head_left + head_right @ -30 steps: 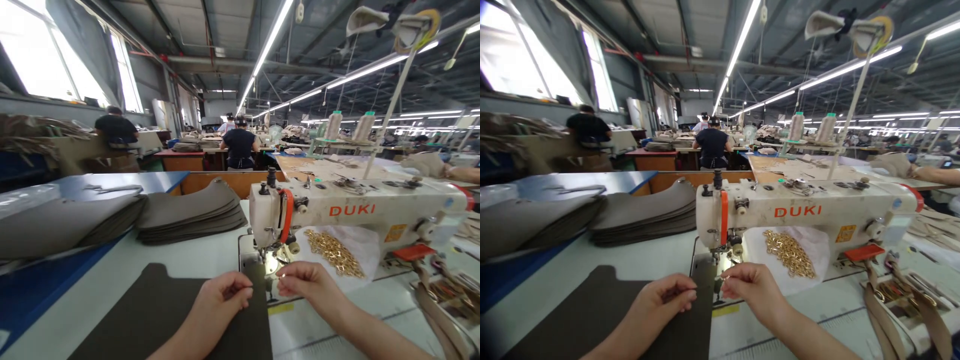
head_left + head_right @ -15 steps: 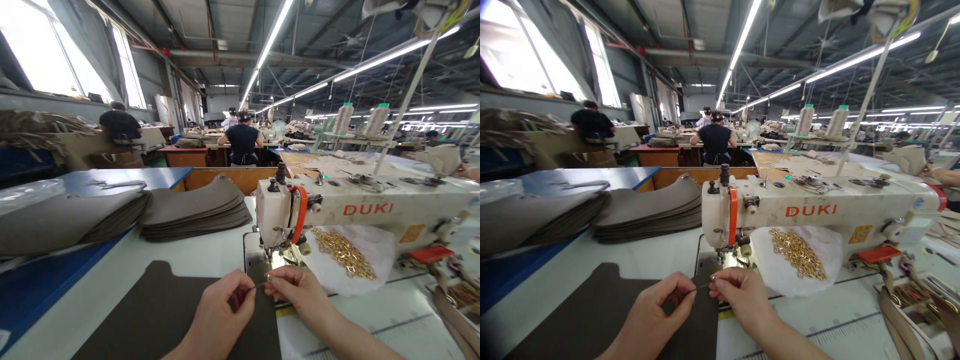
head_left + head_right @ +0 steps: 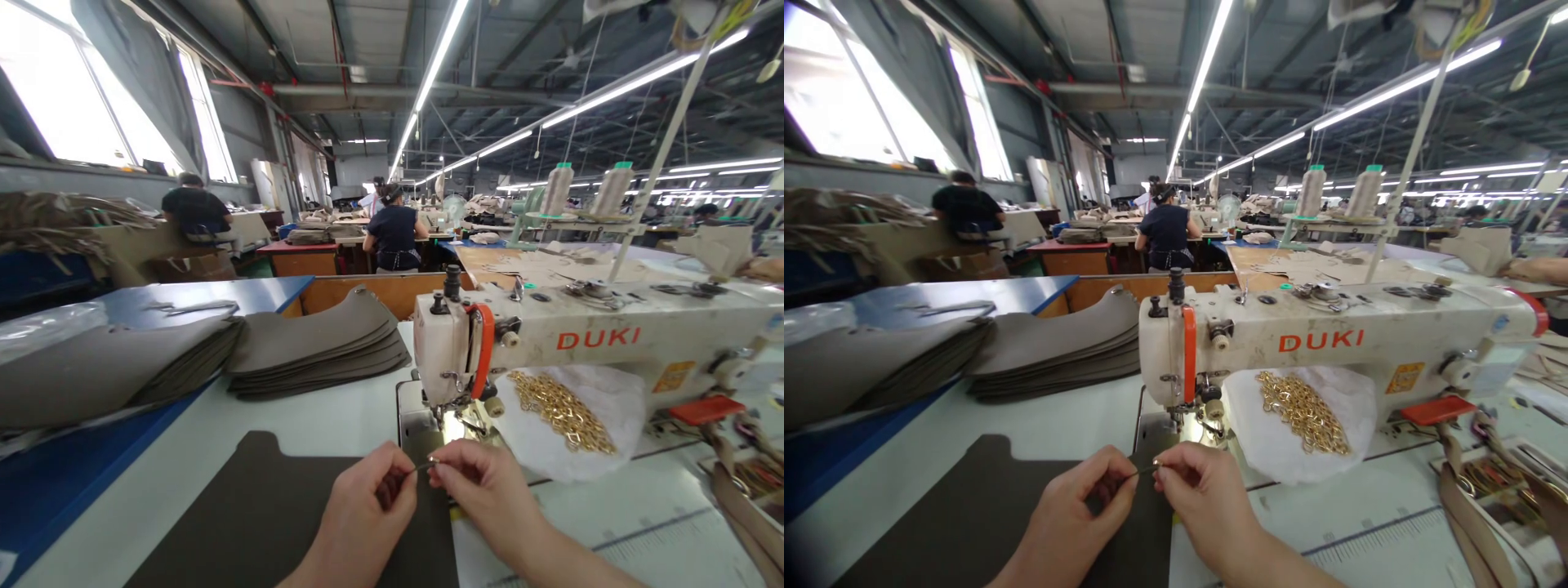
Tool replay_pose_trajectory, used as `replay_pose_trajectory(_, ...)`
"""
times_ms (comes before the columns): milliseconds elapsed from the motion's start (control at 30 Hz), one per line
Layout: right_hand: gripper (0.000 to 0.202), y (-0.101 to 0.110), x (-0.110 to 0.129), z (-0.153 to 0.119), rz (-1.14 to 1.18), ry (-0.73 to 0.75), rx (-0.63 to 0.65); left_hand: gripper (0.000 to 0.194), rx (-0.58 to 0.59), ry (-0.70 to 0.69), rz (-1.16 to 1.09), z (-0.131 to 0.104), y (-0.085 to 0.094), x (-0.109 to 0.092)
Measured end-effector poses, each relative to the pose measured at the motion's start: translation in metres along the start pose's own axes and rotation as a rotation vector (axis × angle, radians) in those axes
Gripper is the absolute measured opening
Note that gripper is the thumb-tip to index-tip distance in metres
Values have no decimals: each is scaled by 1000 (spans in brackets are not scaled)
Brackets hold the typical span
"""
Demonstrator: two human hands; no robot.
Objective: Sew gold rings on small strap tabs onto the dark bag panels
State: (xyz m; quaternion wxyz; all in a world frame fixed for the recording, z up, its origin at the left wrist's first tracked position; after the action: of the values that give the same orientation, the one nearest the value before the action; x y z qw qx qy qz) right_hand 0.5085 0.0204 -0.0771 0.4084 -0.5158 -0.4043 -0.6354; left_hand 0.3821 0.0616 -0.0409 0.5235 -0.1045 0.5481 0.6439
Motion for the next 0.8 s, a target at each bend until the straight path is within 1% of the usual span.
replay_pose_trajectory(167,11,-3,13,-5,-298,193,-10,13,96,-17,-77,-4,-14,-2)
replay_pose_trajectory(267,13,-7,20,-9,-375,247,-4,15,128,16,-128,-5,-17,-1)
replay_pose_trajectory(333,15,-9,20,-10,-332,211,40,14,140,78,-173,-3,-17,5)
replay_pose_trajectory(433,13,-9,14,-10,-158,88,105,15,178,160,-272,-1,-19,16)
replay_pose_trajectory(533,6,-3,8,-6,-57,40,93,14,223,196,-404,-1,-25,23)
replay_pose_trajectory(600,7,-3,3,-2,4,14,92,11,245,241,-502,-2,-29,25)
replay_pose_trajectory(667,15,-9,-7,0,118,-78,124,14,273,317,-612,-3,-33,27)
replay_pose_trajectory(733,29,-15,-17,0,229,-190,153,23,299,426,-726,-4,-37,30)
replay_pose_trajectory(800,40,-18,-22,0,285,-256,148,30,310,535,-819,-6,-40,32)
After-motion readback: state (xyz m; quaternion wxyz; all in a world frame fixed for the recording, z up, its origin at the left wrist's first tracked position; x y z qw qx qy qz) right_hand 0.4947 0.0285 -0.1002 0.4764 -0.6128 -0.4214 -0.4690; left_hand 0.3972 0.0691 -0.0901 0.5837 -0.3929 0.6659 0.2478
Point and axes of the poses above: each hand's wrist, its own z-axis towards the middle knuckle, its own y-axis out of the back of the hand, x = y × z, the point moved 10 cm from there along z, towards the middle knuckle, and after that the axes turned 6 degrees about -x, right-handed, at the moved point
